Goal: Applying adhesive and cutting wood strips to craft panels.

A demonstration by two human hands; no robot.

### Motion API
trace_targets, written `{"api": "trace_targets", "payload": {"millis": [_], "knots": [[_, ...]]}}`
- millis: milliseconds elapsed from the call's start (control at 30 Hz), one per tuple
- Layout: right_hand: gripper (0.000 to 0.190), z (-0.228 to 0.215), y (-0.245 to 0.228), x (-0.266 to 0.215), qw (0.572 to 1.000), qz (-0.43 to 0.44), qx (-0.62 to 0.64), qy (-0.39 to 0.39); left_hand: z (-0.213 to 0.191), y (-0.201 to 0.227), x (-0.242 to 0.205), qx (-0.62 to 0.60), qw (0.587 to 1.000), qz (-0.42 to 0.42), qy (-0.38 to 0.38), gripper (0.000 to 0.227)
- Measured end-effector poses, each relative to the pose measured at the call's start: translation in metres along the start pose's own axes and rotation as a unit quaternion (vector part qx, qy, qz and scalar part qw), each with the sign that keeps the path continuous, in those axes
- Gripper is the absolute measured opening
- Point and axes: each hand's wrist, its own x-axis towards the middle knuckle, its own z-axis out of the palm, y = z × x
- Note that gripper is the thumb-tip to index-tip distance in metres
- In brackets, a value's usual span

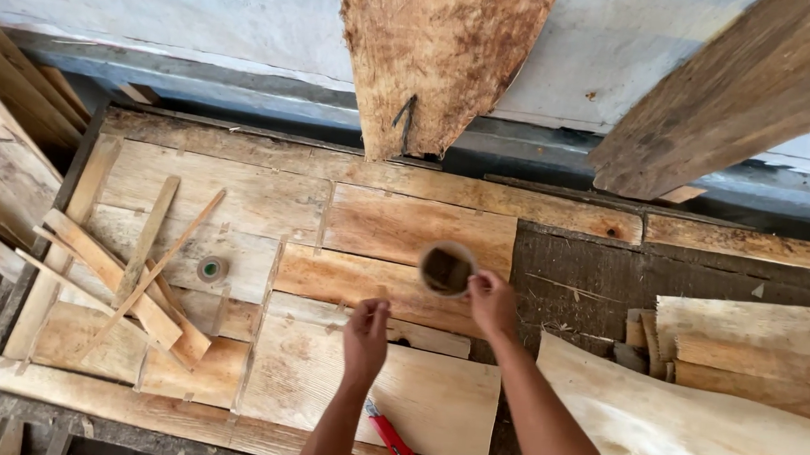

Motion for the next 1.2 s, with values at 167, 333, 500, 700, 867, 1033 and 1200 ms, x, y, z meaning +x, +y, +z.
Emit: {"api": "trace_targets", "payload": {"millis": [167, 333, 500, 700, 867, 1033, 1200], "knots": [[0.023, -0.066, 0.013, 0.016, 0.990, 0.091, 0.043, 0.096, 0.029, 0.025, -0.032, 0.003, 0.997, -0.026, -0.073, 0.024], [0.020, -0.102, 0.092, 0.060, 0.969, 0.096, 0.154, 0.171, 0.055, 0.023, -0.055, 0.047, 0.989, -0.035, -0.139, 0.023], [0.021, -0.112, 0.136, 0.080, 0.952, 0.128, 0.213, 0.178, 0.076, 0.011, -0.071, 0.035, 0.989, -0.036, -0.138, 0.025], [0.027, -0.114, 0.099, 0.047, 0.925, 0.132, 0.294, 0.201, 0.088, 0.027, -0.096, 0.065, 0.991, 0.009, -0.120, 0.025], [0.019, -0.118, 0.025, -0.026, 0.977, 0.139, 0.138, 0.086, 0.096, 0.028, -0.111, 0.058, 0.986, 0.013, -0.154, 0.021], [0.044, -0.102, 0.007, -0.091, 0.964, 0.197, 0.051, -0.172, 0.093, 0.032, -0.121, 0.029, 0.980, 0.015, -0.195, 0.020], [0.023, -0.080, 0.038, -0.113, 0.932, 0.184, 0.204, -0.238, 0.080, 0.011, -0.123, -0.001, 0.975, 0.007, -0.221, 0.016]]}}
